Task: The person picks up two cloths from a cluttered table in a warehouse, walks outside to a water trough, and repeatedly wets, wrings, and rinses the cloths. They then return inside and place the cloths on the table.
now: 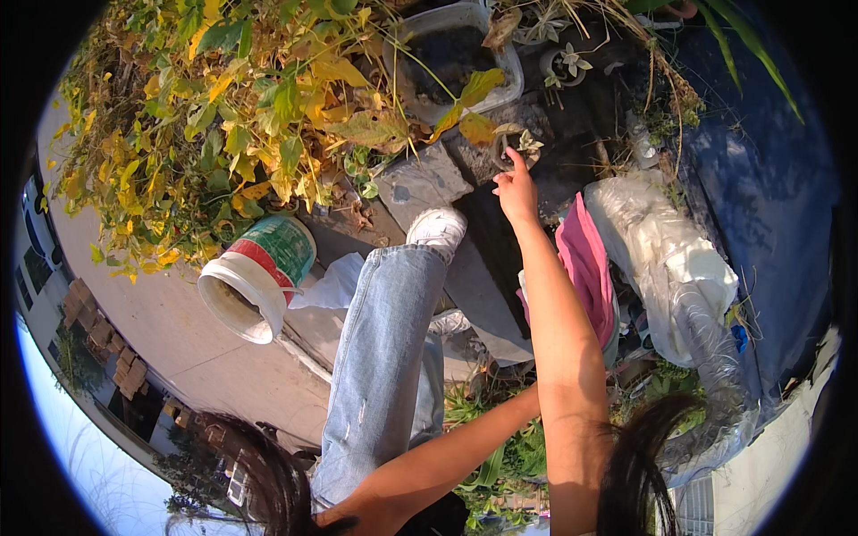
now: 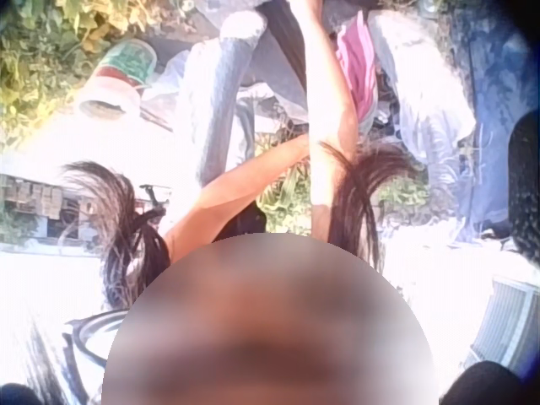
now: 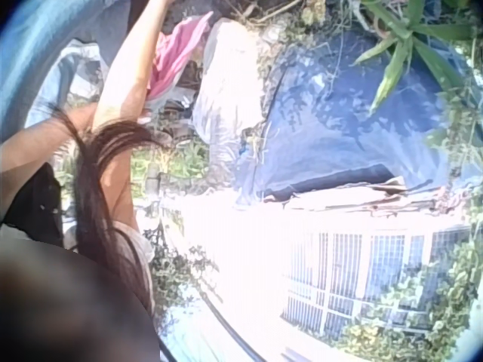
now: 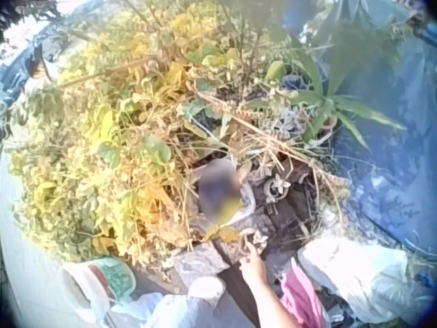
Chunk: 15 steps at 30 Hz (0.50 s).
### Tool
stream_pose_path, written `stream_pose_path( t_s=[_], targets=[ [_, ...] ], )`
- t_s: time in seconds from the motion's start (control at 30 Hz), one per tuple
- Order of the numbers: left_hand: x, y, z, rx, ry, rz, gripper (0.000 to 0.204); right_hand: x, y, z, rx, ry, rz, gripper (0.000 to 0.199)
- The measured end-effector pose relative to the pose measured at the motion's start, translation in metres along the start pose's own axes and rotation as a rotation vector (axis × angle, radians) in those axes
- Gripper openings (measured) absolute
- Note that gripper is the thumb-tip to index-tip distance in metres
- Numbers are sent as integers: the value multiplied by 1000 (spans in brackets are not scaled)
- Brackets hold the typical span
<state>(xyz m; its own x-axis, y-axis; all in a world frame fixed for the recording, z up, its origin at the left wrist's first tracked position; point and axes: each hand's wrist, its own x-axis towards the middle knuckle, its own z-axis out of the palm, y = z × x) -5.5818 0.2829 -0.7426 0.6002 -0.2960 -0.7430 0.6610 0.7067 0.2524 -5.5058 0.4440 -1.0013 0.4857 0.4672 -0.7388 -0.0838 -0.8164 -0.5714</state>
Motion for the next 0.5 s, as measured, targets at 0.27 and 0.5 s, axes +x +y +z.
stream_pose_path(
  t_s=[0.27, 0.5],
  targets=[
    [-1, -3, 1, 10, 9, 2, 64, -2, -1, 0, 105, -25, 30, 66],
    [2, -5, 4, 60, 27, 15, 60, -38, -27, -16, 318, 26, 89, 57]
  ],
)
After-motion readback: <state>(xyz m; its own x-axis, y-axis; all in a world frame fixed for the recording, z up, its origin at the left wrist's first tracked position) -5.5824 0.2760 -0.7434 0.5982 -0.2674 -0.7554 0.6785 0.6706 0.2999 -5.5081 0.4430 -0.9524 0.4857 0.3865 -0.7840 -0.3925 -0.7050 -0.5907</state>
